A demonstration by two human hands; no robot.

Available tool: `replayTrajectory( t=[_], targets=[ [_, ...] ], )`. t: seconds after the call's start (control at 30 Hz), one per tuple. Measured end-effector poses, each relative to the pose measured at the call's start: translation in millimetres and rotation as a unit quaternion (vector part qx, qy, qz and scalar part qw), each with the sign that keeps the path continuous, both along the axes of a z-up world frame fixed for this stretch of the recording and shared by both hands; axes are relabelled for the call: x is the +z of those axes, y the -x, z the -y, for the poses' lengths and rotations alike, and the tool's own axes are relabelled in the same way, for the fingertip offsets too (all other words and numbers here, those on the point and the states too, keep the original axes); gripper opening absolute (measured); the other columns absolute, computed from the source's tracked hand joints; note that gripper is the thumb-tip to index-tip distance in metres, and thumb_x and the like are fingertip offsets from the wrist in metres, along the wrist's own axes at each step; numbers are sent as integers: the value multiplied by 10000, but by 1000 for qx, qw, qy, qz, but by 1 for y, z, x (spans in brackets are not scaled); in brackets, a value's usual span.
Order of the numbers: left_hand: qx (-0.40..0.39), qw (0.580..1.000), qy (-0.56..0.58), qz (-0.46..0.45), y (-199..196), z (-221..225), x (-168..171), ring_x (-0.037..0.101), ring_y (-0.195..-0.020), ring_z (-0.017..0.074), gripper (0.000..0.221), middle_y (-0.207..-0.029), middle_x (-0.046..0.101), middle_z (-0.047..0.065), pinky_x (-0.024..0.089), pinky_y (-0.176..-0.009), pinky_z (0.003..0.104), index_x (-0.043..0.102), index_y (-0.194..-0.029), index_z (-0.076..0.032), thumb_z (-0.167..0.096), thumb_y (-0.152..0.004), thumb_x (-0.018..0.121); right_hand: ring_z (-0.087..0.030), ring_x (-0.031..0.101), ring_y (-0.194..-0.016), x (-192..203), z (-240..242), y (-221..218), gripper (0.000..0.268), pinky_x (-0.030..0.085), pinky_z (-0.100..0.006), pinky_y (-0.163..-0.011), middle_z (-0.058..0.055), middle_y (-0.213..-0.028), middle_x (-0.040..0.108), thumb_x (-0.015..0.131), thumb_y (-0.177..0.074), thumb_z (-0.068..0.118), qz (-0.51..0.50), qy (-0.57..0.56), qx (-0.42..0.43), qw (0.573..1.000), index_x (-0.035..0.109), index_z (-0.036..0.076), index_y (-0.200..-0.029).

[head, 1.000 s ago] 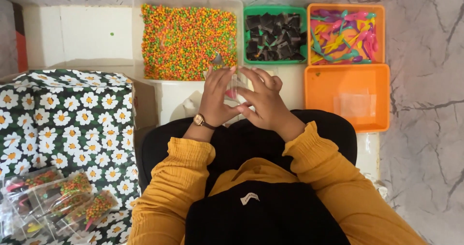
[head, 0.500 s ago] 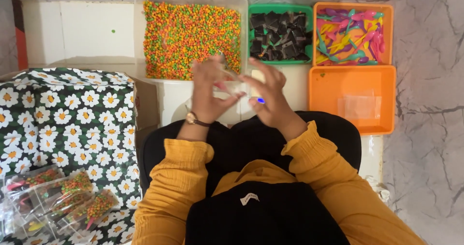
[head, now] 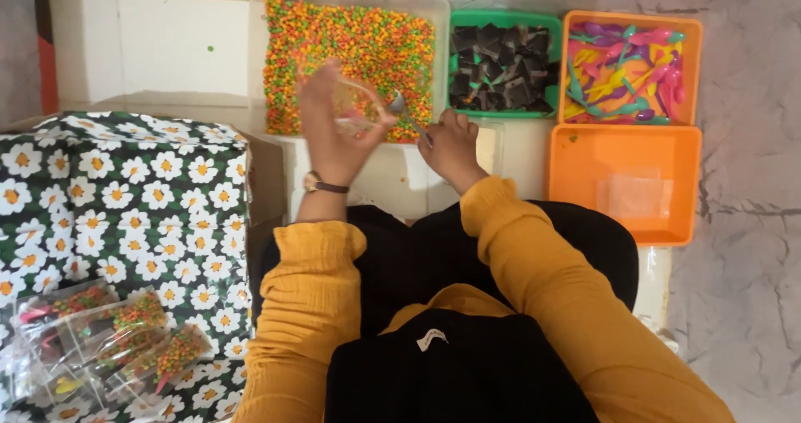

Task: Manually filling small plastic bags with colorful beads and small plastic spoons, weighing each bag on a digital scale, and sealing them.

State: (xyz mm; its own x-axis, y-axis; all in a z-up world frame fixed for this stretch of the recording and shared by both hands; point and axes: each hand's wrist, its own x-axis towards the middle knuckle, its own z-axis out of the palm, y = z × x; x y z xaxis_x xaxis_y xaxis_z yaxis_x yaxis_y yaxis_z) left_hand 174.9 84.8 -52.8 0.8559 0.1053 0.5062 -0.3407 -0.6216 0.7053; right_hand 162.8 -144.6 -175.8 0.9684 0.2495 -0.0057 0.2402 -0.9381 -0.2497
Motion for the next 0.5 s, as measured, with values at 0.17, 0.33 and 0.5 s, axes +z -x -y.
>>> replayTrajectory(
  t=[0.17, 0.33, 0.5],
  targets=[
    [-99, 992, 63, -38, 0, 26, -28, 544, -1328, 391, 1078, -1366, 604, 168, 162, -1233, 608, 475, -1522, -95, -392, -648, 1031, -323, 496, -1004, -17, -12, -43, 264, 350, -510, -826, -75, -1001, 554, 684, -842, 408, -97, 100, 23, 990, 747, 152, -859],
    [-127, 985, 78, -84, 1, 35, -31, 512, -1364, 353, 1099, -1428, 577, 121, 172, -1232, 604, 456, -1537, -144, -460, -641, 1009, -404, 629, -1116, 65, -38, -79, 388, 286, -518, -1017, -148, -1036, 714, 499, -961, 358, -214, 48, 23, 975, 696, 73, -1138],
    [-104, 985, 97, -101, 6, 44, -28, 498, -1383, 348, 1111, -1482, 539, 96, 193, -1240, 631, 419, -1560, -175, -472, -649, 982, -337, 699, -1022, -9, -6, -135, 321, 252, -522, -958, -44, -978, 736, 593, -905, 233, -128, 33, 26, 991, 513, 173, -1210]
  ],
)
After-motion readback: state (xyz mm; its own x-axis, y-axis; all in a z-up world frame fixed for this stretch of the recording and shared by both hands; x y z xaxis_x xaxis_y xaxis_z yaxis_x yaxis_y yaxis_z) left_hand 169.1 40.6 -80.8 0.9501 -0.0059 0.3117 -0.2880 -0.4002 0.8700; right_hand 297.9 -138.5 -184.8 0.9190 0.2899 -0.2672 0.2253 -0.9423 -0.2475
